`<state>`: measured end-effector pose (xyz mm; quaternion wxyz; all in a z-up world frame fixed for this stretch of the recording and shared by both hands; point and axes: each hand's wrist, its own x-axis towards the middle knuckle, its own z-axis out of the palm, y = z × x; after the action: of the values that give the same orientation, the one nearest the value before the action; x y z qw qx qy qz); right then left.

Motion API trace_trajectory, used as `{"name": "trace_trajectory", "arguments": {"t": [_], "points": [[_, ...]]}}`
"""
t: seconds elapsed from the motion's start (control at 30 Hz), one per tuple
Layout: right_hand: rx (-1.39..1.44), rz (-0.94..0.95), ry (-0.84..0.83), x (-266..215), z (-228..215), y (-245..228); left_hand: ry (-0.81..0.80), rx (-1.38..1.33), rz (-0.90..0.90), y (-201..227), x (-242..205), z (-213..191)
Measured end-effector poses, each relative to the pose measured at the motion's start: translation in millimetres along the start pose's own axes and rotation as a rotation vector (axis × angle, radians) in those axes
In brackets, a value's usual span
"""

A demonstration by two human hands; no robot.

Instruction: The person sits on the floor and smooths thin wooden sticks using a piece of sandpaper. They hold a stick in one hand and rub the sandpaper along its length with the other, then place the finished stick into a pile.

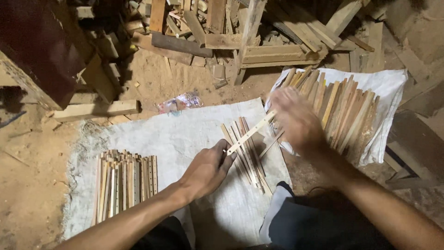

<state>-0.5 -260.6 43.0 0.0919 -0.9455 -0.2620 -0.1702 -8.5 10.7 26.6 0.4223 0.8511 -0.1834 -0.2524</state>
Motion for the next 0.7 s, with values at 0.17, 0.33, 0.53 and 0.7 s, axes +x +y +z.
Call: {"name": "trace_trajectory", "arguments": {"t": [0.17,0.33,0.53,0.7], "points": [[0.089,0.008,-0.032,-7.6,24.0,-27.5,-0.019,0.075,0.003,9.0,1.2,-0.8],[0.072,-0.089,-0.080,-14.3,46.7,-27.6,-0.006,0.057,0.031,6.8,3.5,0.5],[-0.085,0.337,-0.221,12.5,-13.7,-24.7,-0.028,0.082,0.011,7.0,-3.0,3.2],[0.097,-0.179,0.153,-21.8,51.5,-44.7,-0.015,0.065,0.034,2.6,1.8,7.8]]}}
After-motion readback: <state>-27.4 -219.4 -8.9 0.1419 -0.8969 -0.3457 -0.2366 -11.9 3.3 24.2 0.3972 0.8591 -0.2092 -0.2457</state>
